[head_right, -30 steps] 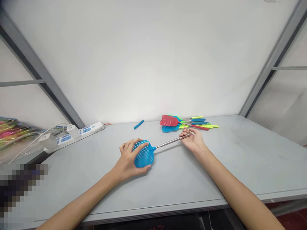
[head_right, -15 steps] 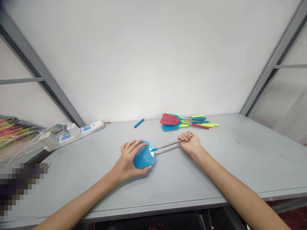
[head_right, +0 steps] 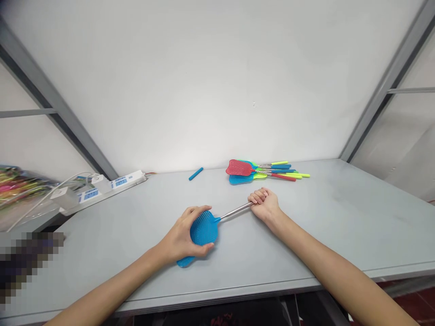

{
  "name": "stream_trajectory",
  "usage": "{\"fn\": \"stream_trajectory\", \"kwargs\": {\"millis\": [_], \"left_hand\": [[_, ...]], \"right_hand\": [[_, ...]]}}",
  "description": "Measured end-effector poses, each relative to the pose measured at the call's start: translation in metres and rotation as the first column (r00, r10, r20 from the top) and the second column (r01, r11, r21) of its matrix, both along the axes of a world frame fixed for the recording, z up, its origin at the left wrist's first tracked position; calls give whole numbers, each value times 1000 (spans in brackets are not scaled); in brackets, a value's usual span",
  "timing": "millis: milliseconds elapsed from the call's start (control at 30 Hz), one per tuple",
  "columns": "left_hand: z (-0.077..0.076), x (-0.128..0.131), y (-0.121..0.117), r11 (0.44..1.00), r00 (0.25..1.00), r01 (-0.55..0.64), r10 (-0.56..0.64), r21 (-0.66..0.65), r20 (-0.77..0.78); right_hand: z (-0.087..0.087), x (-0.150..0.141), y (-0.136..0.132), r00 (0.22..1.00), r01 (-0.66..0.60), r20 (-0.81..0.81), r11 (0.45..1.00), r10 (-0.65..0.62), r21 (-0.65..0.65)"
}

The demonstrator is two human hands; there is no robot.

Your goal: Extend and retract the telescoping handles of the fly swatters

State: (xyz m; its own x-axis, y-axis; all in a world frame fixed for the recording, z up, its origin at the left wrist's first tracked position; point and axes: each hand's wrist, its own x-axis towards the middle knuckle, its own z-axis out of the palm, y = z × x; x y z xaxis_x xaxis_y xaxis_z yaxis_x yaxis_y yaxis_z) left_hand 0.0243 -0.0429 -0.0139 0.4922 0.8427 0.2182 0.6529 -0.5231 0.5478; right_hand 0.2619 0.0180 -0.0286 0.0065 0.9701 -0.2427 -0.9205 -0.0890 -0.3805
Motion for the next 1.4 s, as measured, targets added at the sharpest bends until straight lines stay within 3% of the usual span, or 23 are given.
{"fn": "stream_trajectory", "kwargs": {"millis": [200,400,500,667,767,833,900,967,1033,1267,1400], "left_hand": [[6,1,2,996,998,60,-59,65,-16],[3,-1,6,988,991,121,-115,93,-72],[2,-3,10,993,999,29,-26,112,-33],[-4,-8,20,958,962,-242,216,151,168],[-5,-10,25,940,854,-340,327,-41,404],[-3,-10,26,921,723,-238,379,-308,577],[1,-8,25,840,601,25,421,-543,679],[5,-5,22,715,539,256,453,-651,710],[7,-2,18,635,506,356,485,-685,713],[4,6,11,519,456,399,602,-755,655],[5,9,9,542,437,327,639,-774,632]], "right_hand": [[9,8,0,998,2,-55,1000,-2,15],[7,13,4,996,14,-93,1000,-15,-11],[7,15,5,994,27,-104,999,-29,-20],[13,19,4,990,65,-122,998,-64,5],[17,21,3,987,89,-134,995,-84,35],[19,22,2,985,100,-143,993,-91,57],[20,22,1,984,105,-152,992,-93,76],[21,22,1,983,106,-158,991,-91,86],[20,21,1,983,107,-161,990,-91,91],[14,16,1,987,79,-146,992,-65,97],[11,16,2,991,62,-122,993,-50,97]]}}
